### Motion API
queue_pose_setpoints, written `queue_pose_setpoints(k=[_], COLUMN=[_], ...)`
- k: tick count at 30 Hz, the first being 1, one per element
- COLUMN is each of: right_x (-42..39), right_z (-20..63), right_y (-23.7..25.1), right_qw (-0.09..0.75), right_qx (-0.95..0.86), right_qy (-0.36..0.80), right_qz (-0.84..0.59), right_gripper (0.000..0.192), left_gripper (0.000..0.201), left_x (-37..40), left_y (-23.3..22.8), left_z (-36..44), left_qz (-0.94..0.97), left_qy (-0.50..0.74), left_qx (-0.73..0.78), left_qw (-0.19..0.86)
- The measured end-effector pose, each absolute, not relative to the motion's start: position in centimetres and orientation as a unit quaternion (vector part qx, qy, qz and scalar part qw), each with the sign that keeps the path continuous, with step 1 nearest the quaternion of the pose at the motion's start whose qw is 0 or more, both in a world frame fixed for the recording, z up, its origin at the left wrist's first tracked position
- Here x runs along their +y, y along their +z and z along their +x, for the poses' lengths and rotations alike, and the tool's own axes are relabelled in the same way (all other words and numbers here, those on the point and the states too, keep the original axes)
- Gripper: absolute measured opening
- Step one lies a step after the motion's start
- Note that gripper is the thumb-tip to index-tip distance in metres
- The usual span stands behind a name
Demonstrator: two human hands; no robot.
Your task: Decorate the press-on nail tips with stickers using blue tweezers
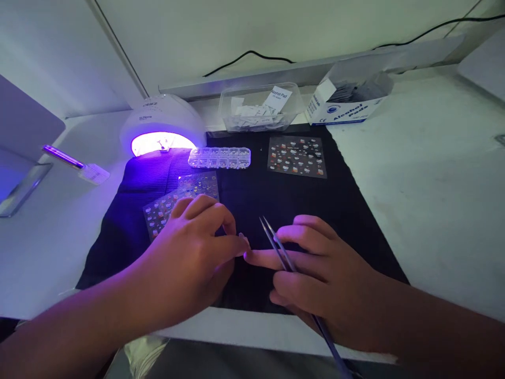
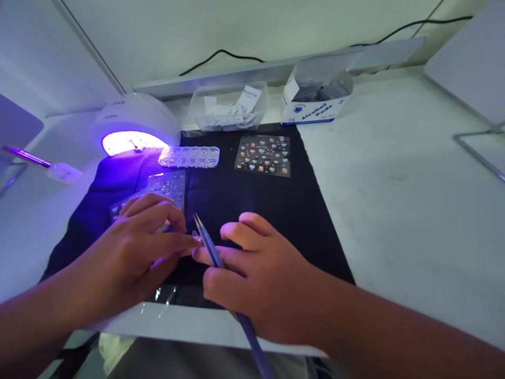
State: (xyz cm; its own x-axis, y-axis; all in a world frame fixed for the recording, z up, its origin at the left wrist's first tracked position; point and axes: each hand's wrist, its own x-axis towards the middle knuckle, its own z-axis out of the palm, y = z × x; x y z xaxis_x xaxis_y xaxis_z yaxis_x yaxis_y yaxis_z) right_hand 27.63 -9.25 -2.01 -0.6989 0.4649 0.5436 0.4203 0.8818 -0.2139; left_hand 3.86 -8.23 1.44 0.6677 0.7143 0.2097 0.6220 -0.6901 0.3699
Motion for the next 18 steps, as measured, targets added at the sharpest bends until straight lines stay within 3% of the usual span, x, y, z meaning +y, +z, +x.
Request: queue_pose_setpoints(k=[10,18], right_x=[-9.1,-8.4], right_z=[28.0,28.8], right_y=[-2.3,-1.6], right_qw=[0.298,0.373], right_qx=[-0.923,-0.890], right_qy=[0.036,0.116], right_qz=[-0.240,-0.234], right_gripper=[0.012,0.012], left_gripper=[0.030,0.031], left_x=[-8.1,-8.2], left_y=[1.8,1.9], left_z=[3.9,3.8], left_qz=[0.903,0.901], left_qy=[0.171,0.188], left_qx=[0.366,0.363], left_qw=[0.144,0.146])
